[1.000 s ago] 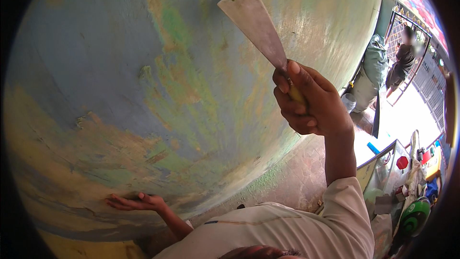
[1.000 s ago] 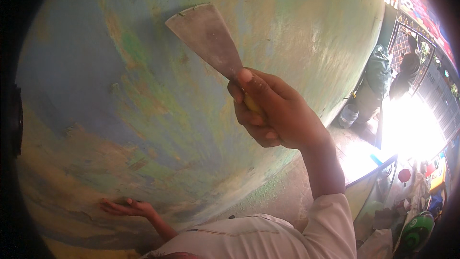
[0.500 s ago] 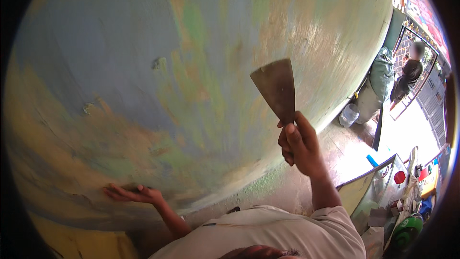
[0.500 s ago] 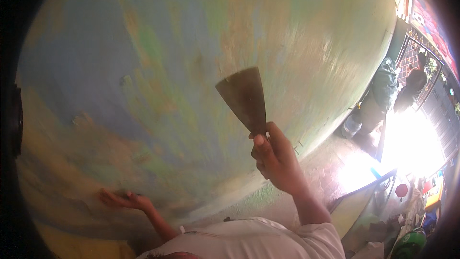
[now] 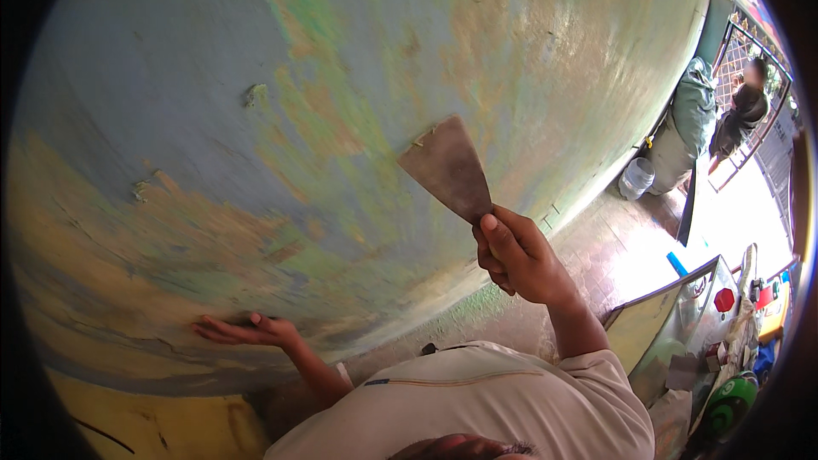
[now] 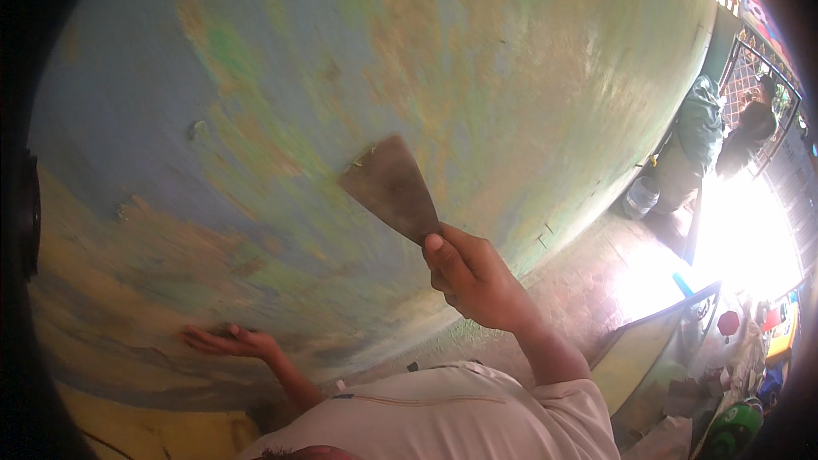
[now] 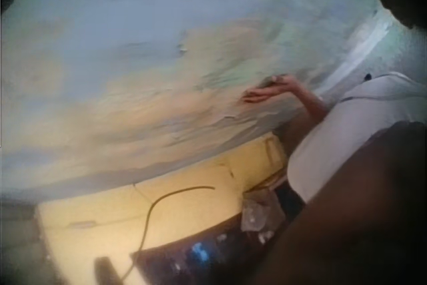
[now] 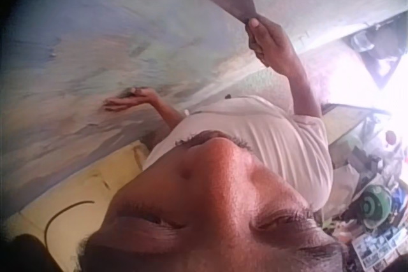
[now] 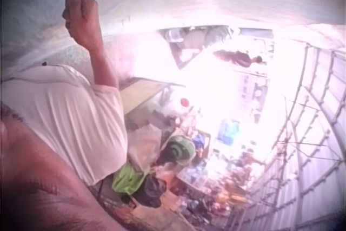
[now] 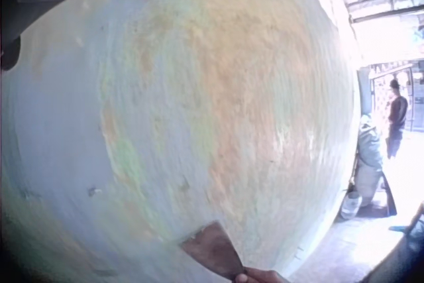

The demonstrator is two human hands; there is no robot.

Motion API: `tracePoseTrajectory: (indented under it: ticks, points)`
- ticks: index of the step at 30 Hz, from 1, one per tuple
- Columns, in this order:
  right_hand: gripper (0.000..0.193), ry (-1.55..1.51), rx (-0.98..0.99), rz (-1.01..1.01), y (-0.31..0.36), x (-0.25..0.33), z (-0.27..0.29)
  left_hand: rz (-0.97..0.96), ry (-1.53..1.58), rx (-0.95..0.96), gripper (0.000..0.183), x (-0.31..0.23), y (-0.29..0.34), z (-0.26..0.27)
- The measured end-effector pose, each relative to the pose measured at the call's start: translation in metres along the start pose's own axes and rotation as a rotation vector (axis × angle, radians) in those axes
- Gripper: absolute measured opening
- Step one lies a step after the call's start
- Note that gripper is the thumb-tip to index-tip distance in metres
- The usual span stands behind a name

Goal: The person uses a scraper to remove loose paint from a wall. They repeatedly scrape different sections of the wall, occasionally pausing to wipe the tool or adjust their position.

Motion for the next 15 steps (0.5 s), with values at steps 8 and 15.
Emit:
tracePoseTrajectory:
  ticks: [8,15]
  points:
    - [0.042,0.026,0.074,0.042,0.003,0.021,-0.011,0.036,0.038,0.007,0.080,0.004,0.003,0.000]
    - [0.040,0.069,0.069,0.108,0.006,0.029,-0.009,0.000,0.008,-0.055,0.079,0.002,0.004,0.000]
Point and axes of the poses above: each hand's wrist, its own y-axis away from the middle knuckle, its own z-axis out of the back of the hand, x = y × z, the point moved 5 cm from there along -y, towards the middle knuckle, and after that the axes turned 11 degrees about -x, right-handed, at the moved point
